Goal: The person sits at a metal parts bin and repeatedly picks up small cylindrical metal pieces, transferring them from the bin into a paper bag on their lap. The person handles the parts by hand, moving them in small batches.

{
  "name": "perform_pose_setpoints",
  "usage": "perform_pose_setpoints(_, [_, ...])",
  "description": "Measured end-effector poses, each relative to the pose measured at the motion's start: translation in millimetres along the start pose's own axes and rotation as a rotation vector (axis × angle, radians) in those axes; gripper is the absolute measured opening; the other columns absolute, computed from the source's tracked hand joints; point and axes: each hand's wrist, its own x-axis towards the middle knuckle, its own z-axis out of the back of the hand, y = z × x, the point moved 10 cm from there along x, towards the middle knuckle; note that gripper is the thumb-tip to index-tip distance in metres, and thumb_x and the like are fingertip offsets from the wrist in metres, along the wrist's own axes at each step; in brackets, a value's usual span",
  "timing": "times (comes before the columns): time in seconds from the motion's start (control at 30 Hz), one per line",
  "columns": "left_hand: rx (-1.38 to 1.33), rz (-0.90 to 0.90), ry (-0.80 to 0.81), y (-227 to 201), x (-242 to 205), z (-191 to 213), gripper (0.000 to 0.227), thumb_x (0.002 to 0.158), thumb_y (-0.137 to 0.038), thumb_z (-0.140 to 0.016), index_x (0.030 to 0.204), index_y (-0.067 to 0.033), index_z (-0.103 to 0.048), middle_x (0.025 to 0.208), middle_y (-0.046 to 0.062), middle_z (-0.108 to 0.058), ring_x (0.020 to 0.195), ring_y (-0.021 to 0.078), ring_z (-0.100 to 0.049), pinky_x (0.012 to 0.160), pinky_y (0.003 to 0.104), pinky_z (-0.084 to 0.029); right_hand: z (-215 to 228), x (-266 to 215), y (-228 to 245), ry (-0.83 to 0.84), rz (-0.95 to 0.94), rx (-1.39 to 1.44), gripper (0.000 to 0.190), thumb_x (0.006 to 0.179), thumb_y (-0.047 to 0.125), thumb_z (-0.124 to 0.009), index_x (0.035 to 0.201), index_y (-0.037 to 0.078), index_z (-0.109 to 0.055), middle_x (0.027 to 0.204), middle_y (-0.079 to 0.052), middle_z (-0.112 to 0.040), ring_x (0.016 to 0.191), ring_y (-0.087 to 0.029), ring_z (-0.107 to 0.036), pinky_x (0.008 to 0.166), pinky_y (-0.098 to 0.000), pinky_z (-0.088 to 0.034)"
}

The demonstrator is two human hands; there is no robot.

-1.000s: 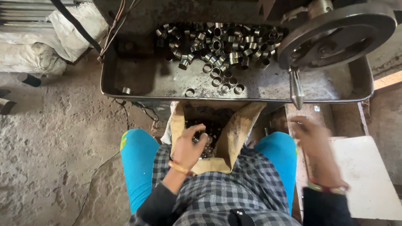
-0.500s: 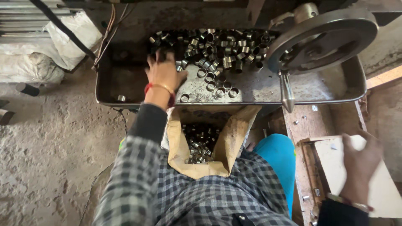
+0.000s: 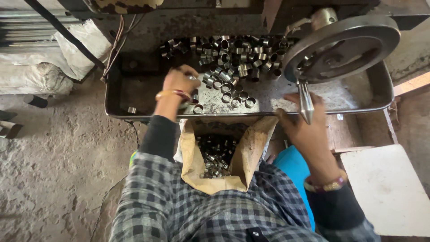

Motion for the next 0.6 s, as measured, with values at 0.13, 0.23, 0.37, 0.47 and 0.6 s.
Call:
perform_pose_setpoints(0.13, [-1.227, 0.151, 0.042, 3, -29, 17, 0.027, 0.081, -0.009, -0.08, 0.107, -0.0098, -0.075, 0.1, 0.009, -0.071, 0.08, 0.0234, -0.067, 0.074, 0.044, -0.067, -71, 28, 19, 0.311, -0.028, 0.048, 0.052, 0.09, 0.034, -0.076, 0.134, 0.009, -0.063, 0.127, -0.025, -0.059, 0.113, -0.036, -0.058, 0.084, -0.0424, -0.057])
perform_pose_setpoints(0.23, [-1.648, 0.15, -0.062, -7, -54, 19, 0.027, 0.088, -0.017, -0.077, 0.111, -0.0053, -0.071, 0.097, 0.014, -0.067, 0.079, 0.0276, -0.069, 0.069, 0.049, -0.068, -125, 41, 10, 0.57, -0.121, 0.009, 0.05, 0.091, 0.033, -0.07, 0.137, 0.016, -0.061, 0.112, -0.018, -0.065, 0.103, -0.031, -0.064, 0.084, -0.0424, -0.058])
perform_pose_setpoints(0.37, [-1.774, 0.078, 0.015, -25, -90, 4, 0.042, 0.092, -0.034, -0.07, 0.12, -0.0019, -0.067, 0.099, 0.017, -0.07, 0.083, 0.033, -0.072, 0.071, 0.05, -0.068, -153, 48, -7, 0.633, -0.173, 0.045, 0.046, 0.091, 0.033, -0.071, 0.134, 0.018, -0.064, 0.103, -0.02, -0.072, 0.097, -0.035, -0.07, 0.088, -0.0455, -0.056])
perform_pose_setpoints(0.47, [-1.828, -0.039, 0.166, -43, -114, -5, 0.046, 0.097, -0.036, -0.067, 0.123, 0.0007, -0.062, 0.106, 0.019, -0.07, 0.094, 0.0383, -0.072, 0.076, 0.048, -0.067, -162, 49, -19, 0.626, -0.202, 0.029, 0.043, 0.09, 0.031, -0.075, 0.129, 0.014, -0.066, 0.099, -0.024, -0.073, 0.096, -0.038, -0.07, 0.088, -0.0468, -0.055])
perform_pose_setpoints(0.6, [-1.773, -0.148, 0.282, -53, -146, -15, 0.04, 0.099, -0.008, -0.065, 0.136, 0.0025, -0.057, 0.121, 0.018, -0.068, 0.107, 0.0358, -0.071, 0.09, 0.044, -0.065, -173, 40, -34, 0.704, -0.283, 0.018, 0.038, 0.092, 0.033, -0.072, 0.124, 0.013, -0.066, 0.093, -0.022, -0.074, 0.092, -0.036, -0.073, 0.087, -0.0452, -0.056])
